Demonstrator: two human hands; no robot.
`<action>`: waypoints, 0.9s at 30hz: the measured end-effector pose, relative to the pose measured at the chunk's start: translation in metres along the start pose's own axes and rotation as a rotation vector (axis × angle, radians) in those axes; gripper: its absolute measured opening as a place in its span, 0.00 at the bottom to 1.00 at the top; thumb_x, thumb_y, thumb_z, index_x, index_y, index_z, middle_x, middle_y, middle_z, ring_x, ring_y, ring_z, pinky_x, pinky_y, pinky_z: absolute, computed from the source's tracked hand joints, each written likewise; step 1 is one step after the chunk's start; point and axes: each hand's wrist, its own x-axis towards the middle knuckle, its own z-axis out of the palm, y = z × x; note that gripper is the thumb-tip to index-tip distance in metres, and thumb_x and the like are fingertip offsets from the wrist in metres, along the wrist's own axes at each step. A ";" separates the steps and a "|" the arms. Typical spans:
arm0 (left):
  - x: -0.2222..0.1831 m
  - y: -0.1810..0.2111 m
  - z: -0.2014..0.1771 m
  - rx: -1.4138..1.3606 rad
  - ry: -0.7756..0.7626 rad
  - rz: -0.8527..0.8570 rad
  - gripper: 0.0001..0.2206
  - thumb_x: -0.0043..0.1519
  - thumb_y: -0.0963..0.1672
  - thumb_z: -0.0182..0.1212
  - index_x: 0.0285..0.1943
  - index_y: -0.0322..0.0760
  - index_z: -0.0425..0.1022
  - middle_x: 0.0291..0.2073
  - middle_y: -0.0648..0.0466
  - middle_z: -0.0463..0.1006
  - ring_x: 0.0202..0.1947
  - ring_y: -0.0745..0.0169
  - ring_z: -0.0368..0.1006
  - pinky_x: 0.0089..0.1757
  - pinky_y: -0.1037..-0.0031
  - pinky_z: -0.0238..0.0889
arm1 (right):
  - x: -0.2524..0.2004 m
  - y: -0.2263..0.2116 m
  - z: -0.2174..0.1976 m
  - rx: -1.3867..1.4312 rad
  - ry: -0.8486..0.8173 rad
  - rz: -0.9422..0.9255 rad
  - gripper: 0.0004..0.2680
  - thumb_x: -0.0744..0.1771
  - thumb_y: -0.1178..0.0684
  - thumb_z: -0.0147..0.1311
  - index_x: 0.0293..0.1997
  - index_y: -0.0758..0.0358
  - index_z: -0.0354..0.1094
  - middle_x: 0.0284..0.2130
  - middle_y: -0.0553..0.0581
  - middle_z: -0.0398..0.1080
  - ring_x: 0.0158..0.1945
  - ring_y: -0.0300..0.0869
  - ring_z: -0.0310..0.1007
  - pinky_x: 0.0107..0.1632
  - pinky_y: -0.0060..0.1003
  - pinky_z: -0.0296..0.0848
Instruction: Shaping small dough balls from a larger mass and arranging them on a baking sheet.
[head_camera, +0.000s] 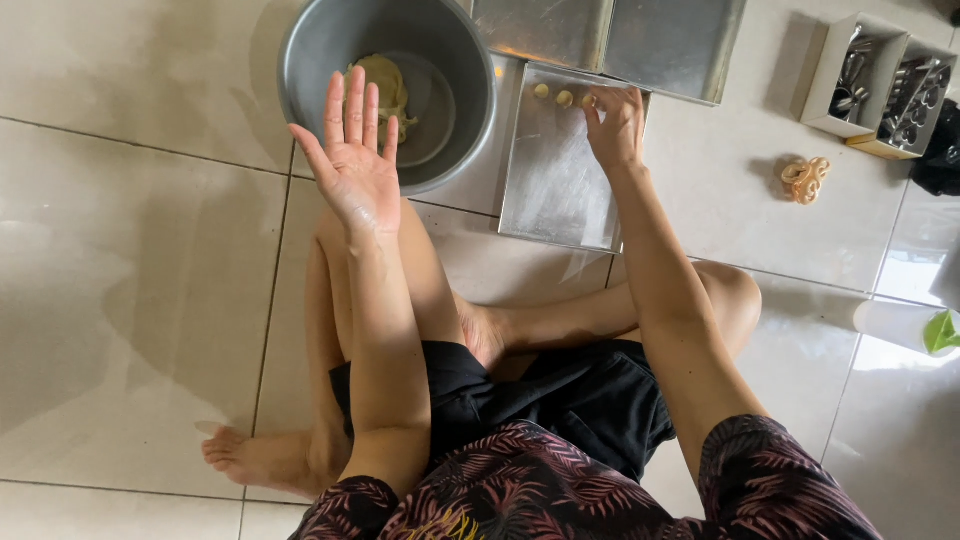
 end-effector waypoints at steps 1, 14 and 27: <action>0.000 0.001 0.001 0.026 0.029 0.014 0.36 0.78 0.65 0.43 0.86 0.46 0.66 0.83 0.50 0.62 0.85 0.54 0.50 0.76 0.55 0.39 | 0.004 -0.001 -0.005 -0.027 0.041 -0.002 0.11 0.65 0.65 0.70 0.52 0.68 0.83 0.50 0.59 0.84 0.52 0.49 0.78 0.59 0.42 0.74; 0.143 -0.063 -0.155 2.003 -0.620 -0.371 0.31 0.57 0.34 0.69 0.74 0.27 0.72 0.69 0.39 0.77 0.67 0.39 0.73 0.66 0.59 0.65 | 0.067 -0.177 0.193 0.087 -0.737 0.217 0.18 0.69 0.43 0.60 0.44 0.78 0.79 0.37 0.74 0.82 0.38 0.61 0.86 0.42 0.49 0.85; 0.123 -0.077 -0.144 2.352 -0.539 -0.060 0.09 0.61 0.39 0.68 0.48 0.40 0.89 0.62 0.62 0.79 0.60 0.41 0.72 0.48 0.53 0.76 | 0.062 -0.215 0.168 0.286 -0.523 0.501 0.05 0.62 0.63 0.62 0.35 0.64 0.84 0.34 0.60 0.84 0.38 0.47 0.86 0.49 0.36 0.85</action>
